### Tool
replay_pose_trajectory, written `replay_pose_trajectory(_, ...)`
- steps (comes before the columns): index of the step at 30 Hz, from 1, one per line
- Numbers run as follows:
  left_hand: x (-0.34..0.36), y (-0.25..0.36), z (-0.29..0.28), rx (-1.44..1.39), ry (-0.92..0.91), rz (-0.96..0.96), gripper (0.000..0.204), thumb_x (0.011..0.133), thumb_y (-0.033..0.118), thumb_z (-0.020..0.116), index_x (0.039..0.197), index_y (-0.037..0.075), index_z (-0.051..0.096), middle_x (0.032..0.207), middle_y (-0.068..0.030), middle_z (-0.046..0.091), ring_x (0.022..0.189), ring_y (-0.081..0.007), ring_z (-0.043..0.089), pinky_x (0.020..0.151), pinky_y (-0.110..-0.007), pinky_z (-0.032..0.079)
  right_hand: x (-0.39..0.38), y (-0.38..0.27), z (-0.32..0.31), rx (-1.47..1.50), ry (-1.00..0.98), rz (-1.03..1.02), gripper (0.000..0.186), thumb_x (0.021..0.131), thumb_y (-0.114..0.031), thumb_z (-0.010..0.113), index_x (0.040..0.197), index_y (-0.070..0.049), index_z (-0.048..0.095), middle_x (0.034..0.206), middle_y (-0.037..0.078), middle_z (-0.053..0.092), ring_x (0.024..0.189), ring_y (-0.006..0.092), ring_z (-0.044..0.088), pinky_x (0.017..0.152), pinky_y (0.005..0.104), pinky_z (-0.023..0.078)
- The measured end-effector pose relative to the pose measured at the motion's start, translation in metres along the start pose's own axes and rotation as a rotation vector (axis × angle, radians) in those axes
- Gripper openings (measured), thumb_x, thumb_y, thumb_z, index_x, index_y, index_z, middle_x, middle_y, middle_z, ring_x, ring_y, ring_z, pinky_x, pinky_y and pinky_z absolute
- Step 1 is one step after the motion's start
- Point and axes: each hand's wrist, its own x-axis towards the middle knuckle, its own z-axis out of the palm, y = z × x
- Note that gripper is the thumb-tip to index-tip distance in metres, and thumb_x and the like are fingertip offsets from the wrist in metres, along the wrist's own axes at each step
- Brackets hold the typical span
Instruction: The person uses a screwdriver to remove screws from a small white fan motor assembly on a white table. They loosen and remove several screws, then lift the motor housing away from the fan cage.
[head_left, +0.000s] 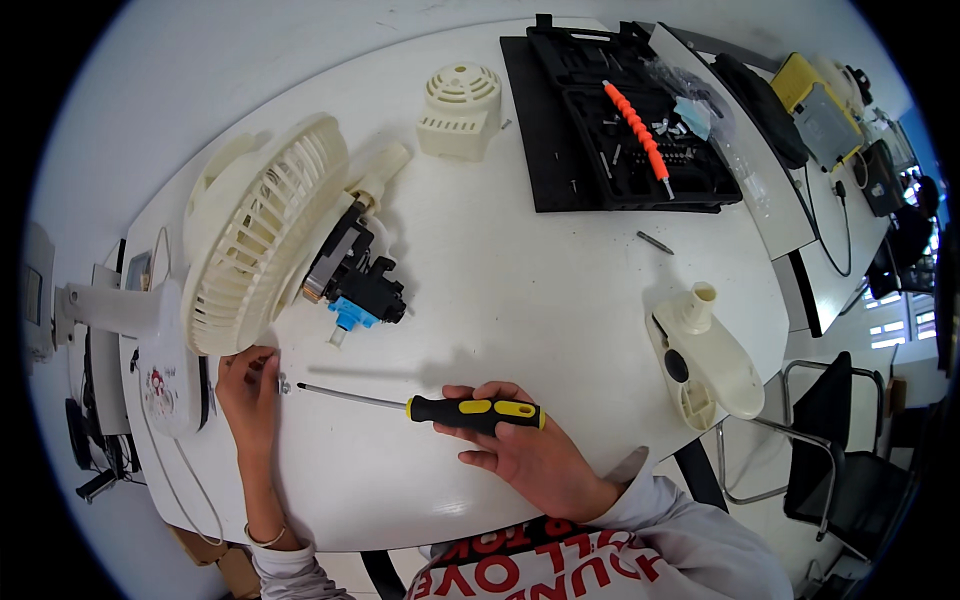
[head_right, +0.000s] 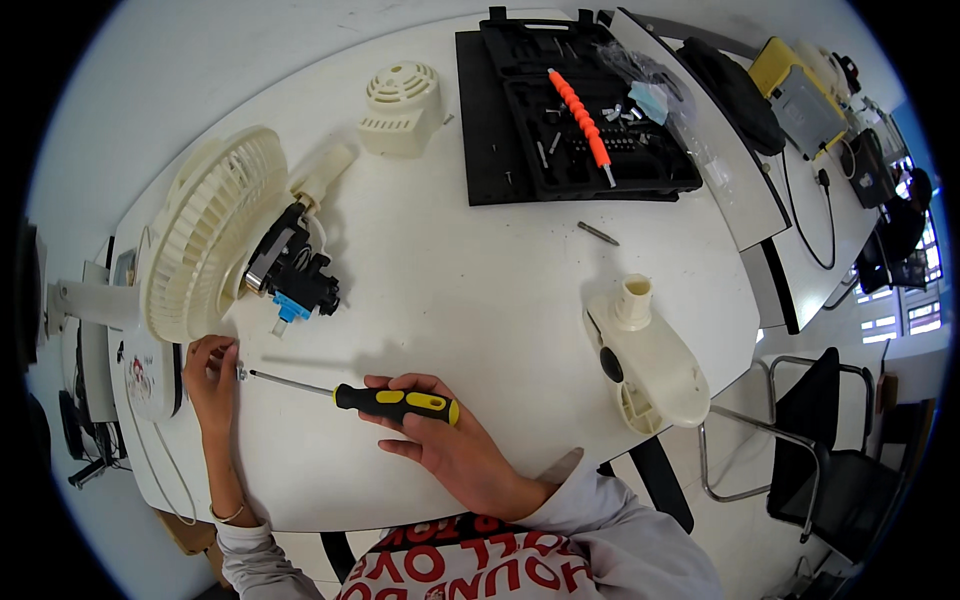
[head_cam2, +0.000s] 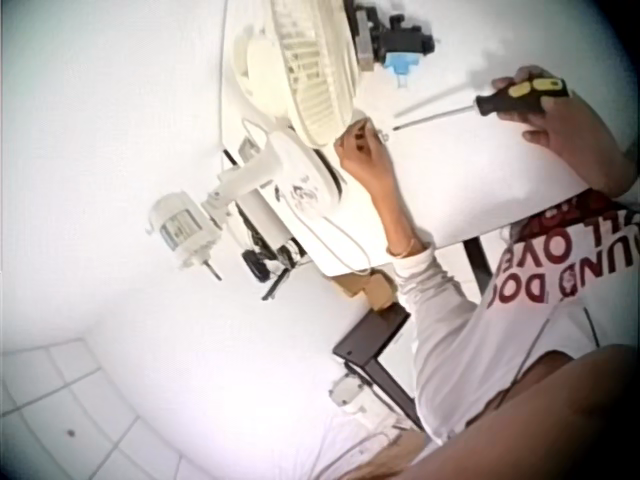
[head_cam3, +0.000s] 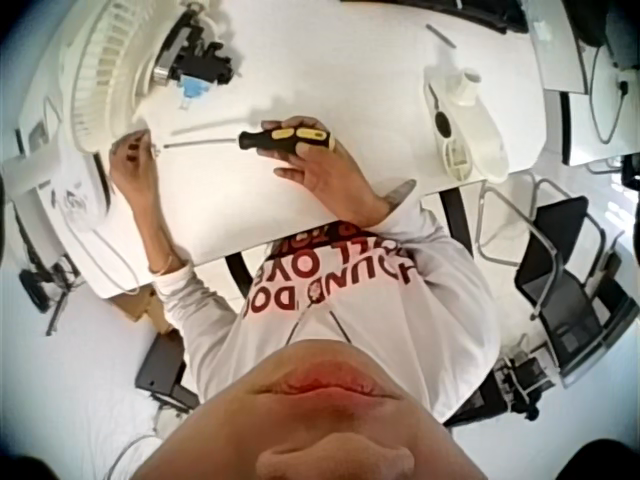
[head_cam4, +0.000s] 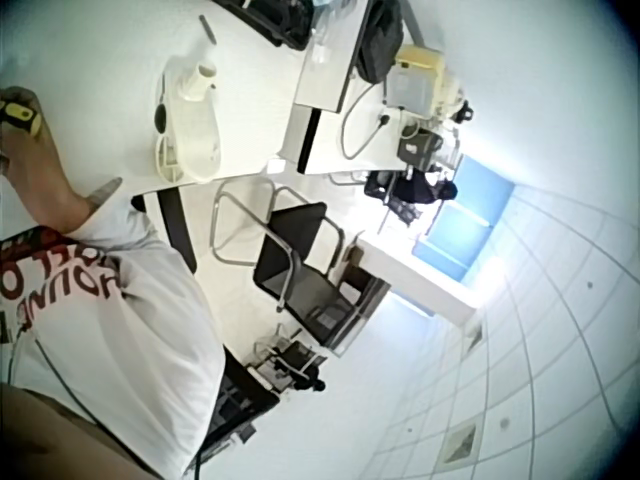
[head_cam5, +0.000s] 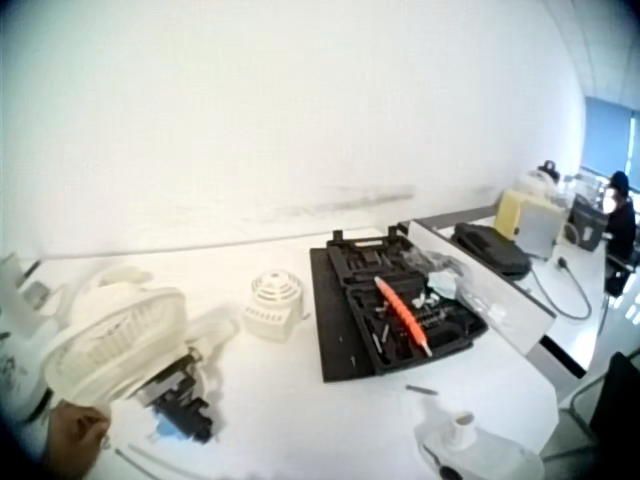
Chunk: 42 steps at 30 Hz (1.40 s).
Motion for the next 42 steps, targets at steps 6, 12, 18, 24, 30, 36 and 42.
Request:
replay_pose_trajectory(6, -0.001, 0.000, 0.000, -0.041, 0.008, -0.004, 0.013, 0.088, -0.002, 0.067, 0.100, 0.002, 0.068, 0.092, -0.0062, 0.062, 0.072, -0.0123, 0.059, 0.063, -0.025, 0.045, -0.001, -0.002, 0.001, -0.036, 0.015, 0.007, 0.037, 0.100, -0.012, 0.055, 0.135, -0.016, 0.044, 0.155, 0.009, 0.036, 0.140, 0.0226, 0.042, 0.107, 0.0362, 0.043)
replay_pose_trajectory(12, -0.002, 0.001, -0.001, -0.013, -0.003, 0.030, 0.013, 0.088, -0.002, 0.066, 0.100, 0.002, 0.068, 0.093, -0.0066, 0.064, 0.075, -0.0133, 0.062, 0.063, -0.026, 0.046, -0.002, -0.003, 0.003, -0.043, 0.020, -0.004, 0.036, 0.099, -0.011, 0.053, 0.134, -0.016, 0.045, 0.155, 0.009, 0.036, 0.140, 0.0229, 0.042, 0.107, 0.0362, 0.042)
replay_pose_trajectory(18, -0.002, 0.008, -0.003, -0.052, 0.000, 0.006, 0.013, 0.087, -0.002, 0.067, 0.100, 0.002, 0.068, 0.093, -0.0072, 0.064, 0.077, -0.0152, 0.062, 0.067, -0.027, 0.046, -0.002, -0.003, 0.004, -0.045, 0.053, 0.000, 0.037, 0.098, -0.012, 0.054, 0.134, -0.016, 0.044, 0.155, 0.009, 0.037, 0.141, 0.0248, 0.042, 0.107, 0.0361, 0.042)
replay_pose_trajectory(24, -0.003, 0.015, -0.005, -0.047, 0.046, 0.022, 0.012, 0.087, 0.001, 0.068, 0.099, 0.002, 0.068, 0.095, -0.0073, 0.066, 0.084, -0.0193, 0.061, 0.072, -0.031, 0.047, -0.002, -0.003, 0.004, -0.033, 0.045, -0.030, 0.036, 0.100, -0.012, 0.052, 0.134, -0.016, 0.044, 0.154, 0.009, 0.038, 0.141, 0.0267, 0.042, 0.107, 0.0363, 0.042)
replay_pose_trajectory(30, -0.006, 0.015, -0.008, -0.069, 0.101, 0.030, 0.010, 0.087, 0.003, 0.069, 0.098, 0.003, 0.068, 0.095, -0.0063, 0.068, 0.085, -0.0197, 0.063, 0.072, -0.032, 0.046, -0.002, -0.001, 0.003, -0.006, 0.017, -0.076, 0.037, 0.100, -0.016, 0.053, 0.136, -0.014, 0.045, 0.155, 0.013, 0.036, 0.138, 0.0310, 0.045, 0.101, 0.0341, 0.050)
replay_pose_trajectory(36, -0.008, 0.015, -0.010, -0.056, 0.134, 0.074, 0.012, 0.085, 0.003, 0.072, 0.097, 0.003, 0.068, 0.092, -0.0064, 0.067, 0.083, -0.0186, 0.063, 0.072, -0.031, 0.046, -0.001, 0.000, 0.003, -0.003, 0.014, -0.106, 0.036, 0.100, -0.016, 0.052, 0.136, -0.012, 0.045, 0.155, 0.013, 0.035, 0.136, 0.0329, 0.046, 0.099, 0.0348, 0.049)
replay_pose_trajectory(42, -0.012, 0.014, -0.011, -0.221, 0.105, 0.025, 0.013, 0.084, 0.002, 0.073, 0.096, 0.004, 0.068, 0.093, -0.0032, 0.068, 0.086, -0.0145, 0.063, 0.073, -0.029, 0.045, -0.001, 0.001, 0.004, -0.051, 0.005, -0.117, 0.036, 0.100, -0.015, 0.053, 0.135, -0.012, 0.045, 0.154, 0.013, 0.035, 0.136, 0.0341, 0.045, 0.099, 0.0356, 0.050)
